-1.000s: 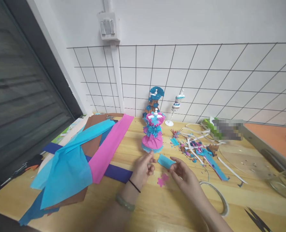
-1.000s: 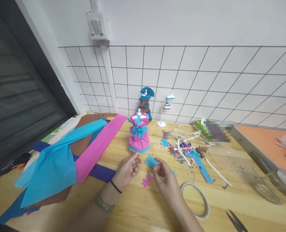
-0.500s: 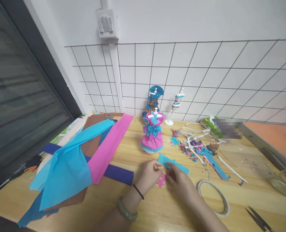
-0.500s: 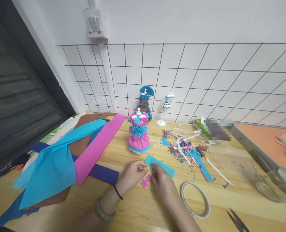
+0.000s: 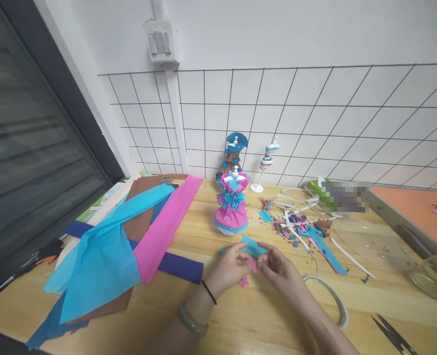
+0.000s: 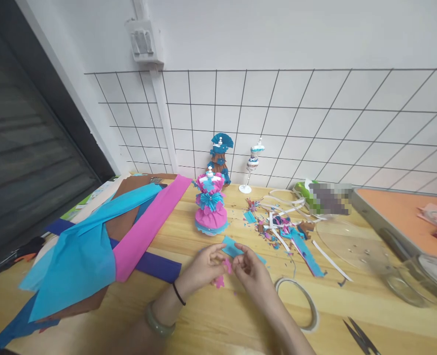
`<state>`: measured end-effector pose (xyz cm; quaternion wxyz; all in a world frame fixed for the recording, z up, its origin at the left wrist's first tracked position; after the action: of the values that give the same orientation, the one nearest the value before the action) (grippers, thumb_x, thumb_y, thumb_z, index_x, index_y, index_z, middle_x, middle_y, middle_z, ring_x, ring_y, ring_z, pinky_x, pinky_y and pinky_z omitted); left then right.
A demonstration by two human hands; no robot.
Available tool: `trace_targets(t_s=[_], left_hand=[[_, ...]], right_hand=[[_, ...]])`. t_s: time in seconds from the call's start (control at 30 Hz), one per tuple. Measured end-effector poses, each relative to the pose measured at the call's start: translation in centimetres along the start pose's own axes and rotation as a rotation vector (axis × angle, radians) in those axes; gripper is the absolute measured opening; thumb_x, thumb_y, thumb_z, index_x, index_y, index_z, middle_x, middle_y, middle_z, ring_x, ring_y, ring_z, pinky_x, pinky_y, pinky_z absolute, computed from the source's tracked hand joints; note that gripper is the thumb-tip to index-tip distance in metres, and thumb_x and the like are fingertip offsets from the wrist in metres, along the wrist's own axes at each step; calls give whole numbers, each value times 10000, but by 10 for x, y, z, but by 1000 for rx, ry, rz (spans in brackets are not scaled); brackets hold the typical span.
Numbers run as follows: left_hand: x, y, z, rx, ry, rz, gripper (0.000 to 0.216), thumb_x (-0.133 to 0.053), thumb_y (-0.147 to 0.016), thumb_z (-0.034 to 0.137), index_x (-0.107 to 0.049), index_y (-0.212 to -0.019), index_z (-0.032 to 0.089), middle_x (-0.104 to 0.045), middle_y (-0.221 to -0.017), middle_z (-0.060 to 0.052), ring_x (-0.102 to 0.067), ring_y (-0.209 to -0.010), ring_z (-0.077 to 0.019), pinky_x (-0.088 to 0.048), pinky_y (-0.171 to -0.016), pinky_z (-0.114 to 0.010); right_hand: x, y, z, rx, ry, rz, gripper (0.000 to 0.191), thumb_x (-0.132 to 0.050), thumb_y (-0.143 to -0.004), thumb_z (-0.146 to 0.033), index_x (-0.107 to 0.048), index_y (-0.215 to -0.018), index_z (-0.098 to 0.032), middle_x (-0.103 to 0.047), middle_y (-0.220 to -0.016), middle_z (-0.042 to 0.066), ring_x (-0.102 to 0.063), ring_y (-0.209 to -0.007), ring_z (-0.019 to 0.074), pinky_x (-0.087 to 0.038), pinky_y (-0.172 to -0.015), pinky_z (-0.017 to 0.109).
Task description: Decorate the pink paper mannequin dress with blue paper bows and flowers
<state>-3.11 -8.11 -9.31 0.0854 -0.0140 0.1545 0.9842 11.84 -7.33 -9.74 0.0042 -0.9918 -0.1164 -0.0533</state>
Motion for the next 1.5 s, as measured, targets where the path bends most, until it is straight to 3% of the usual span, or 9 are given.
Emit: trace_targets(t_s=[0.1, 0.3, 0.47, 0.63, 0.8, 1.03, 1.27, 1.5], left_hand=[[1, 4, 11, 36, 70, -77, 556, -579, -639, 169, -444, -1177, 128, -571, -704, 16, -434, -352, -46, -335, -365, -191], [1, 7, 22, 13, 41, 60, 463, -581, -617, 91, -500, -1072, 112, -564, -665, 28, -433, -405, -34, -316, -373, -158], [0, 7, 23, 10, 64, 84, 452, -540, -607, 29, -504, -1049, 115, -541, -627, 48, -418, -393, -31, -318, -369, -161], [4, 1, 18, 13, 87, 76, 413, -590, -618, 100, -509, -1022, 110, -545, -588, 47, -411, -371, -38, -290, -350, -170], [15, -5, 11, 60, 422, 124, 380, -637, -615, 163, -518, -974, 123, -585, -657, 11, -463, -433, -50, -287, -383, -170], [24, -8, 14, -69, 905, 85, 133, -615, -659, 113, -549, -771, 141, -619, -807, -26, -562, -672, -91, -407, -604, -202], [29, -15, 11, -22, 1027, 61, 12, -536, -746, 147, -540, -738, 140, -623, -779, -40, -586, -725, -120, -434, -667, -237], [29, -15, 14, 6, 1046, -81, 183, -462, -827, 223, -581, -864, 88, -642, -864, -112, -600, -860, -164, -444, -740, -248]], right_hand=[[1, 0, -4, -22, -66, -20, 485, -630, -704, -400, -441, -1084, -166, -552, -657, -13, -537, -619, 137, -420, -610, 271], [-2, -2, -1, -85, -151, 20, 494, -671, -681, -404, -464, -1064, -172, -609, -743, 32, -585, -706, 164, -449, -704, 305], [-14, -3, 1, -33, -145, 60, 520, -701, -643, -397, -468, -1051, -175, -597, -719, 13, -583, -672, 148, -456, -668, 280], [-15, -7, 0, 19, -118, 122, 503, -687, -649, -422, -484, -1033, -169, -586, -672, 2, -576, -638, 142, -454, -652, 277], [-15, -15, -10, 48, -174, 144, 508, -699, -655, -378, -470, -1060, -174, -603, -707, 8, -573, -664, 139, -455, -684, 287], [-40, -29, -31, 93, -214, 131, 496, -705, -641, -382, -479, -1034, -180, -613, -705, 11, -575, -678, 166, -440, -673, 316], [-55, -37, -41, 188, -96, 244, 431, -640, -689, -291, -483, -1072, -171, -604, -703, 1, -545, -659, 147, -406, -672, 300], [-60, -41, -39, 223, 44, 324, 442, -611, -701, -271, -484, -1109, -157, -608, -729, 12, -503, -653, 140, -389, -680, 297]])
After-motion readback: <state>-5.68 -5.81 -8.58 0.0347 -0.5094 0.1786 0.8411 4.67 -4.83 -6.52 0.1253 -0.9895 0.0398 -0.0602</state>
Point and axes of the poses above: each hand's wrist, its own y-axis away from the middle knuckle, its own x-axis out of the back of the hand, z = x × y, the point moved 1 cm from there along -y, towards the middle knuckle
